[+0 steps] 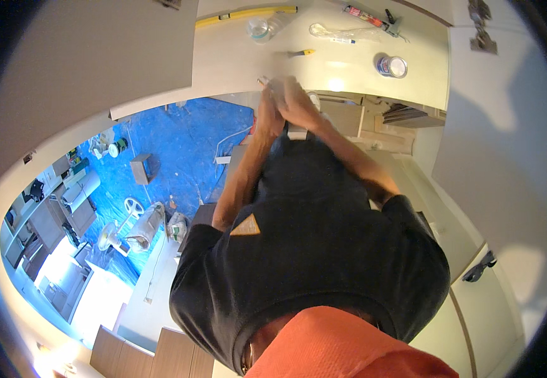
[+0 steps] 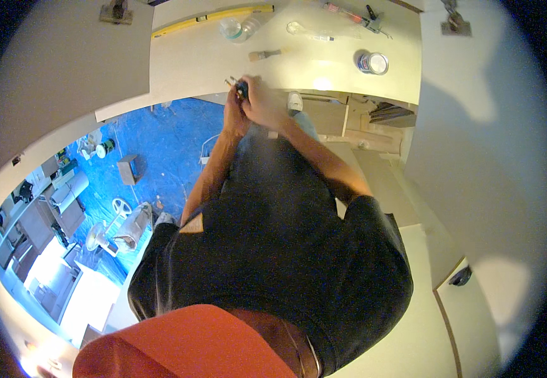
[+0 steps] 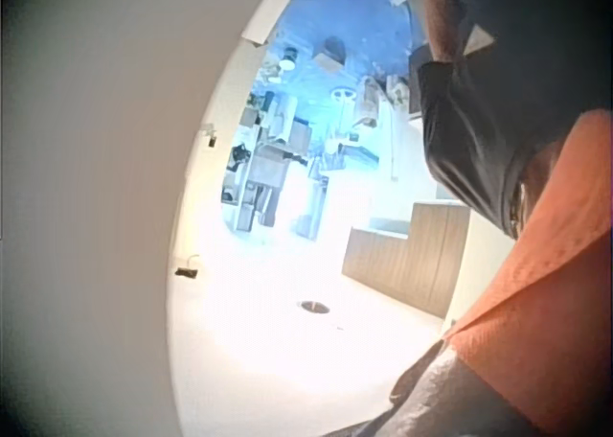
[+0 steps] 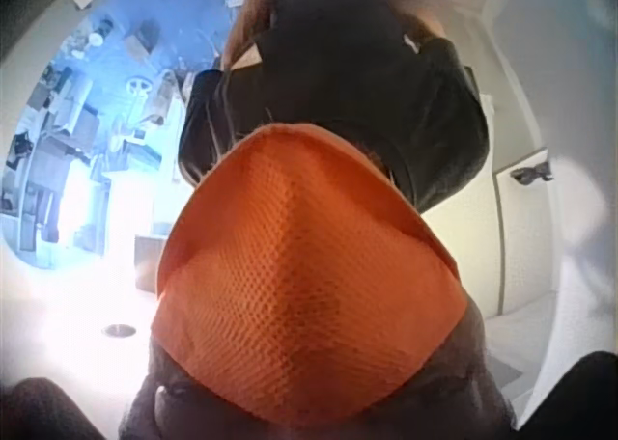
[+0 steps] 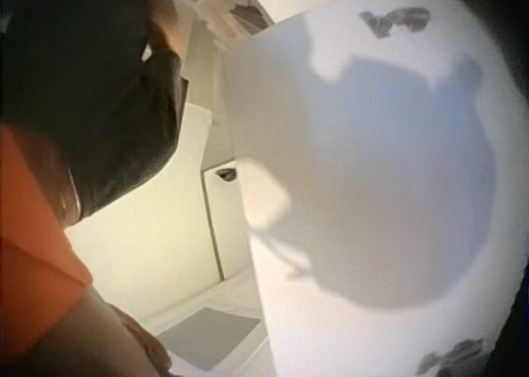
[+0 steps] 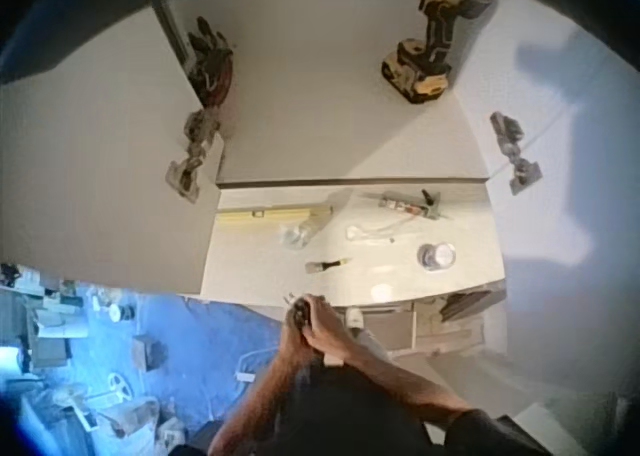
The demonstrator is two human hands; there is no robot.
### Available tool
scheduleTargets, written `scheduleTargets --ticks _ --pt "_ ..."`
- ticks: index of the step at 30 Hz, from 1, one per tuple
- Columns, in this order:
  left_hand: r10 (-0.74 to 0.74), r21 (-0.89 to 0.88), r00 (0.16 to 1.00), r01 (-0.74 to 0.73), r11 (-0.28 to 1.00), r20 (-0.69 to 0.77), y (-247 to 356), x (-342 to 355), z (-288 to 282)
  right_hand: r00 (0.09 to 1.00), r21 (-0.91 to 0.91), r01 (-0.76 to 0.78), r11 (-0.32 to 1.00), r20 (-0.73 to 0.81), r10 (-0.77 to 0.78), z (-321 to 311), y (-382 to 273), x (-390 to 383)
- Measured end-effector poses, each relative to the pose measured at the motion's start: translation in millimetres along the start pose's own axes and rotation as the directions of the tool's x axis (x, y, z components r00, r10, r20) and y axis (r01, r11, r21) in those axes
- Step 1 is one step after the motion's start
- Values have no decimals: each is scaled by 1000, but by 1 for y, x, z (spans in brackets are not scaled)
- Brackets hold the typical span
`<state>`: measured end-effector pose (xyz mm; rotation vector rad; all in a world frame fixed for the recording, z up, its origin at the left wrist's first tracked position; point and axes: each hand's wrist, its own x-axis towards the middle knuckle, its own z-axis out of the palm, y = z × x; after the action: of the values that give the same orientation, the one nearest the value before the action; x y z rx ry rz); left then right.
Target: The person installs upper kitchen cabinets by using a cordless drill to fasten hinges and screws, then uses a screwdriver to adjust the cabinet doors. They also use a tape measure and level to align the cabinets and organize tools in a toolbox.
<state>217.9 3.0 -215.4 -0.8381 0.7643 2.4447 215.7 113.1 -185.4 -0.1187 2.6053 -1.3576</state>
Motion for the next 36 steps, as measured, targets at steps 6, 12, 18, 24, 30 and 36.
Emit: scheduleTargets --ticks 6,12,18,24,30,36 --pt "159 91 978 -148 985 -133 -10 36 -73 978 459 -149 876 198 62 69 145 48" --pt "271 248 925 -206 947 -266 -1 17 -140 164 603 -763 233 -169 972 163 340 181" --pt "264 285 835 -135 949 -482 -11 -30 -172 252 432 -835 341 -250 935 169 348 203" --pt "273 295 841 -143 945 -467 -7 -31 -161 863 332 -436 836 -109 493 92 221 149" --pt "355 365 873 -227 903 -336 25 -9 -139 838 456 545 703 -271 -474 -121 -63 51" --pt "416 389 892 -326 862 -175 65 3 -89 866 153 403 902 -384 -321 -224 -191 193"
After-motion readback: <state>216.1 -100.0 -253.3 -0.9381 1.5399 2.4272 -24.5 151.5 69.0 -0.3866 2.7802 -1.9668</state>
